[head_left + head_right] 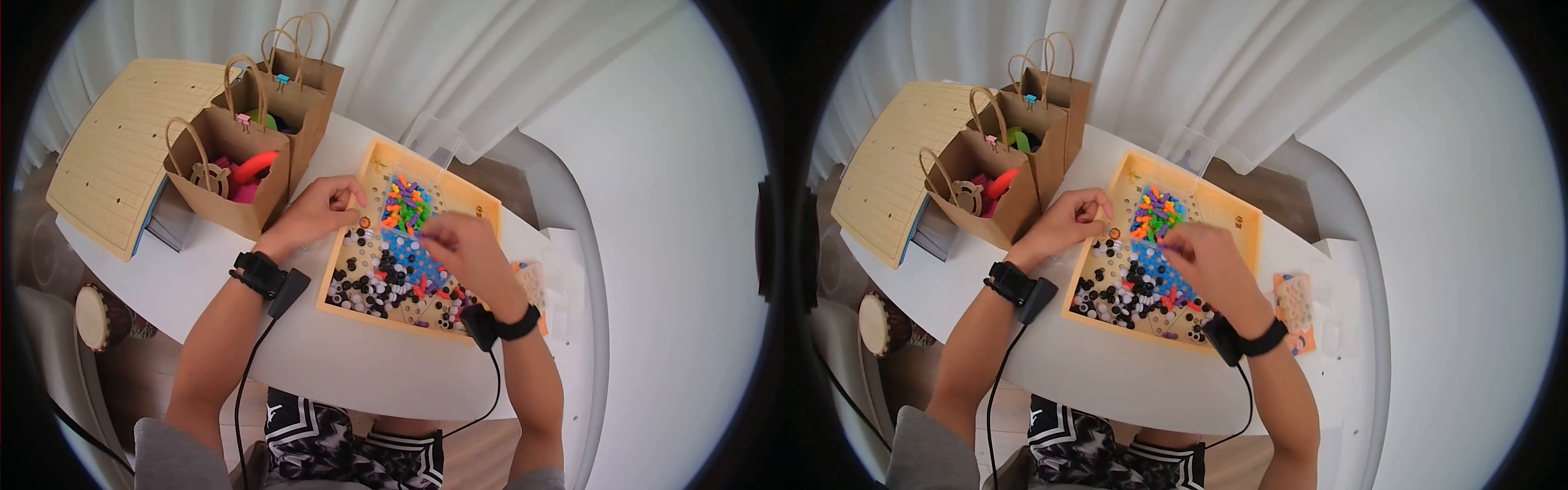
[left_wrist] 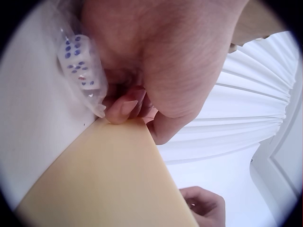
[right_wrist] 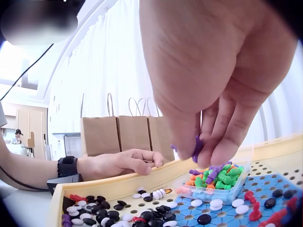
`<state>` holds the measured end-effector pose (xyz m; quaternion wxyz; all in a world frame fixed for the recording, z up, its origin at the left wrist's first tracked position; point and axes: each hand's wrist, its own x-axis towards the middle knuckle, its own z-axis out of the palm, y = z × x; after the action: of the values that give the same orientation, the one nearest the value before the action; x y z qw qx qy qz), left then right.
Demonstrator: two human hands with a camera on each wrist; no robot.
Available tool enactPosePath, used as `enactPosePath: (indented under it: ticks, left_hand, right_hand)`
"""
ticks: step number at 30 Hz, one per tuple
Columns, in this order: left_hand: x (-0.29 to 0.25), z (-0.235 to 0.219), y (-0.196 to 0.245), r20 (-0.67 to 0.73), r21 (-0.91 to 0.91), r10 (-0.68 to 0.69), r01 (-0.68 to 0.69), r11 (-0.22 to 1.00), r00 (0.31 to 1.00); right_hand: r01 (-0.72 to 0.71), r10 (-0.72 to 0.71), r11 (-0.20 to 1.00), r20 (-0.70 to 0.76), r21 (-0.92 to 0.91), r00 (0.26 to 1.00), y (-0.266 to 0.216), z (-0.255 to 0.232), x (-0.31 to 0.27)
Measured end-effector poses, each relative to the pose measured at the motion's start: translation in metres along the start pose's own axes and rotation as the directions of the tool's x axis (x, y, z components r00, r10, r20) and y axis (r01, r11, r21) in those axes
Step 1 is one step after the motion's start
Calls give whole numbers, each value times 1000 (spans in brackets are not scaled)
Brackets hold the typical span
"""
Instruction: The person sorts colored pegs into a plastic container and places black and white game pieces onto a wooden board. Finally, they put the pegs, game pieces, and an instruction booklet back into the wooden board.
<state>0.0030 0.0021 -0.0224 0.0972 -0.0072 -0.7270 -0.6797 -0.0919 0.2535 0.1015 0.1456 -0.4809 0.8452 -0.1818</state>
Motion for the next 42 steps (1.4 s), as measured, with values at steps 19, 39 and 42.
enactPosePath:
  ticks: [19, 39, 42]
  left_hand:
    - [1, -1, -1, 1, 18, 19, -19, 1000, 1000]
    - [1, -1, 2, 21, -5, -3, 3, 1000, 1000]
    - [1, -1, 2, 15, 1, -8, 8, 1000, 1000]
  right_hand:
    - [-136, 139, 990, -107, 31, 985, 45, -15, -59]
    - [-116, 113, 993, -85, -30, 990, 44, -7, -70]
    - [-181, 182, 982, 13, -51, 983, 46, 0, -77]
